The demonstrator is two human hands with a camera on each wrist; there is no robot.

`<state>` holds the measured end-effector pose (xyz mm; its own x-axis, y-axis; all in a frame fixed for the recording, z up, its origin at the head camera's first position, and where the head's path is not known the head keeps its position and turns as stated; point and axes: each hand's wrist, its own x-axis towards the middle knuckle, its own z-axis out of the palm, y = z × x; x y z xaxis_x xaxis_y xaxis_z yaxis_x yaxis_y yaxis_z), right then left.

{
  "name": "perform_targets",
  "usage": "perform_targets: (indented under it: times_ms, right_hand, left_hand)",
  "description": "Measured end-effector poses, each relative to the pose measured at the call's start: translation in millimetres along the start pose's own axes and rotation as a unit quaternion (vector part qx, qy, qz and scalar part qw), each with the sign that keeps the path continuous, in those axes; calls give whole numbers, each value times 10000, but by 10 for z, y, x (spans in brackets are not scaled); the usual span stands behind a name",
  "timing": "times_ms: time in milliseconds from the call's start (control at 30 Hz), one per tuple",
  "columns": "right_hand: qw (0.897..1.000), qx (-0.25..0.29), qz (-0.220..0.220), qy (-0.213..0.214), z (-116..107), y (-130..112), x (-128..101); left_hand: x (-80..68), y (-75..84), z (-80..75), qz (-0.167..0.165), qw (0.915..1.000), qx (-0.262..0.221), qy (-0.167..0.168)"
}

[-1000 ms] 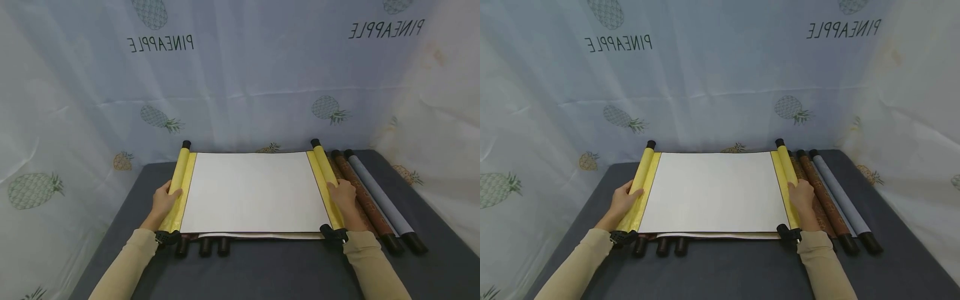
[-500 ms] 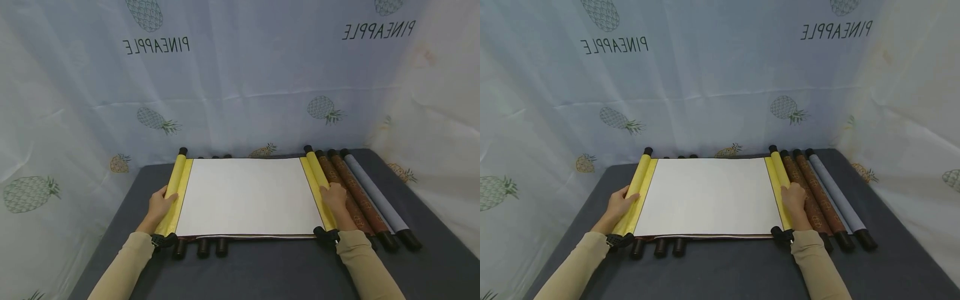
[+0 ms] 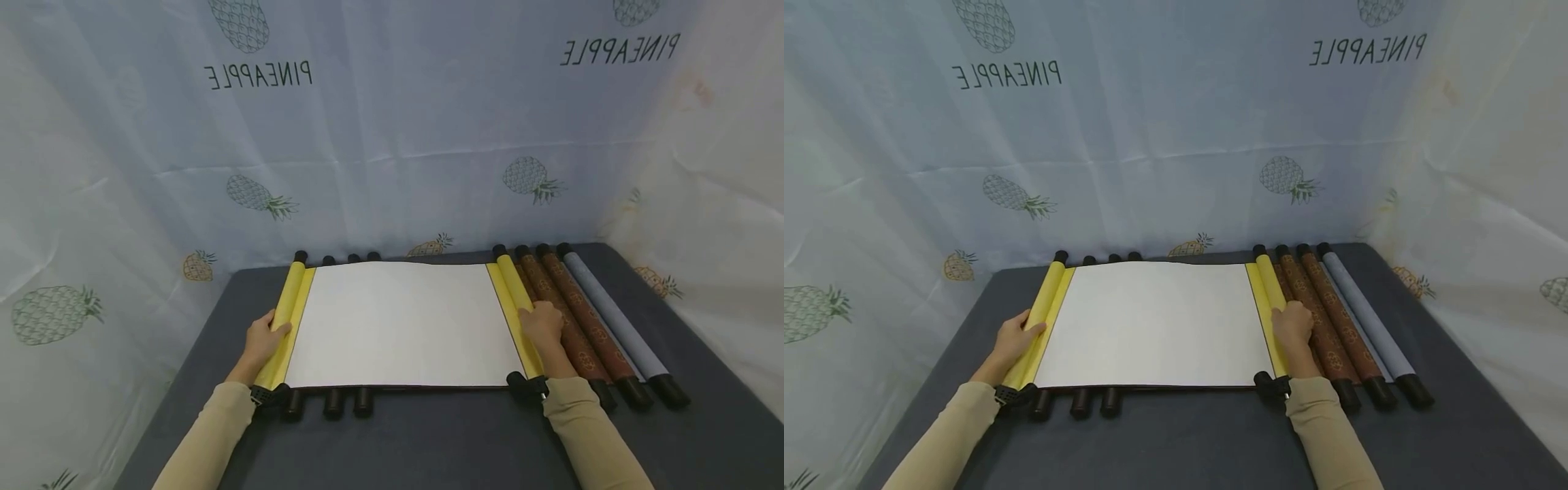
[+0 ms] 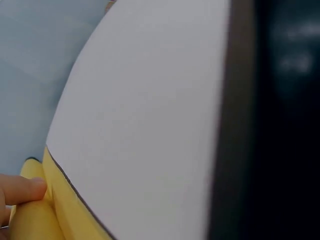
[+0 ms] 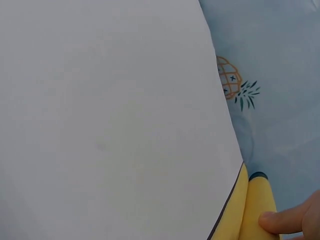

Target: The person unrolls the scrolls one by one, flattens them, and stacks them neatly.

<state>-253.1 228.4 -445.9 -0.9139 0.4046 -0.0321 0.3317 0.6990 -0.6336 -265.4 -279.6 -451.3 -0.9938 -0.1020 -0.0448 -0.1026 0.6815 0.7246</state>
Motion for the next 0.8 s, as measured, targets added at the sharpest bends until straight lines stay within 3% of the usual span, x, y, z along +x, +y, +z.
perform_targets:
  times_ms: [167,433,633,800]
  right_hand:
    - [9996,0,228,171,40,54,-9]
    - [9985,-461,122,253,28,81,1]
    - [9989,-448,114,-123,-11,89,-25]
    - [9945,-800,-308,-608,-164,-14,-36]
  left_hand:
    - [-24,-8,79,46,10000,46,17]
    - [-17,19,183,50,9995,200,251]
    - [-4,60,171,-41,9993,359,-54]
    - [-1,263,78,158,9962,795,-314]
